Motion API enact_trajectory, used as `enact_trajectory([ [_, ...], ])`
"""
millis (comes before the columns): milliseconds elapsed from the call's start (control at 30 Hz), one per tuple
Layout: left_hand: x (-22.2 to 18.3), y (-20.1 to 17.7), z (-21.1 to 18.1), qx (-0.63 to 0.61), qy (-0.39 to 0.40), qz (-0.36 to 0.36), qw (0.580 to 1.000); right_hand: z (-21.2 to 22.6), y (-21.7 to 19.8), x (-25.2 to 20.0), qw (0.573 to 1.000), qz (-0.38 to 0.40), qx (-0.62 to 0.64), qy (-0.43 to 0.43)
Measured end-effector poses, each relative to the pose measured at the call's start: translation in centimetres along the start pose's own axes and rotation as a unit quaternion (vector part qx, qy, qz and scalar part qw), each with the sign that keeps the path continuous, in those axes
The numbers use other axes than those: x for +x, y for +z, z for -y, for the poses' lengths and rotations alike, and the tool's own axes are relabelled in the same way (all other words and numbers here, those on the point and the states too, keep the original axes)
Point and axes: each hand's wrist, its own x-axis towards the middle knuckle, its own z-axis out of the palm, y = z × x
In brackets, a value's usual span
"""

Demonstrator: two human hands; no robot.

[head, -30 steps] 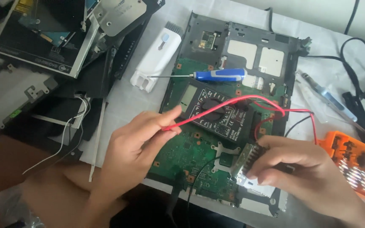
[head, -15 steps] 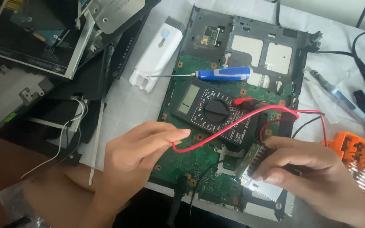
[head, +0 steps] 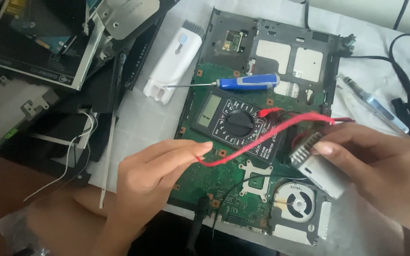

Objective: Diagnosing and repairing a laptop motherboard using a multimeter and handling internal components like RAM modules.

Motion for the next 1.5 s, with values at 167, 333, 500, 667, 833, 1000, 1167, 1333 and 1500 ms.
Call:
enact_trajectory([
  [167, 0.1, 0.0, -0.1, -0.017, -0.003, 0.000, 1.000, 1.4, -1.4, 0.2, 0.982, -0.003, -0.072, 0.172],
  [333, 0.2, 0.3, -0.4, -0.007, 0.022, -0.012, 1.000, 0.8, -2.9, 0.4, 0.977, -0.032, -0.087, 0.194],
  [500, 1.3, 0.4, -0.7, 0.001, 0.026, 0.025, 0.999, 2.7, -3.4, 1.2, 0.932, -0.025, -0.236, 0.275],
  [667, 1.7, 1.2, -0.9, -0.010, 0.010, 0.052, 0.999, 3.9, -3.5, 1.4, 0.919, -0.064, -0.306, 0.239],
  [833, 1.0, 1.2, -0.2, 0.005, 0.006, 0.006, 1.000, 4.3, -3.4, 1.1, 0.908, -0.057, -0.322, 0.263],
  [1000, 1.3, 1.2, -0.1, -0.045, -0.004, 0.021, 0.999, 1.9, -3.5, -1.5, 0.912, -0.119, -0.371, -0.125],
  [1167, 1.0, 0.9, 0.2, -0.110, -0.045, 0.027, 0.993, 8.6, 2.9, -3.7, 0.950, 0.104, -0.132, -0.262],
  [1333, 1.0, 0.6, 0.3, -0.086, -0.026, 0.034, 0.995, 9.4, 8.2, -3.4, 0.816, 0.295, -0.122, -0.482],
  [1500, 1.1, 0.4, 0.2, -0.091, -0.039, 0.032, 0.995, 10.0, 10.1, -3.0, 0.815, 0.297, -0.082, -0.491],
])
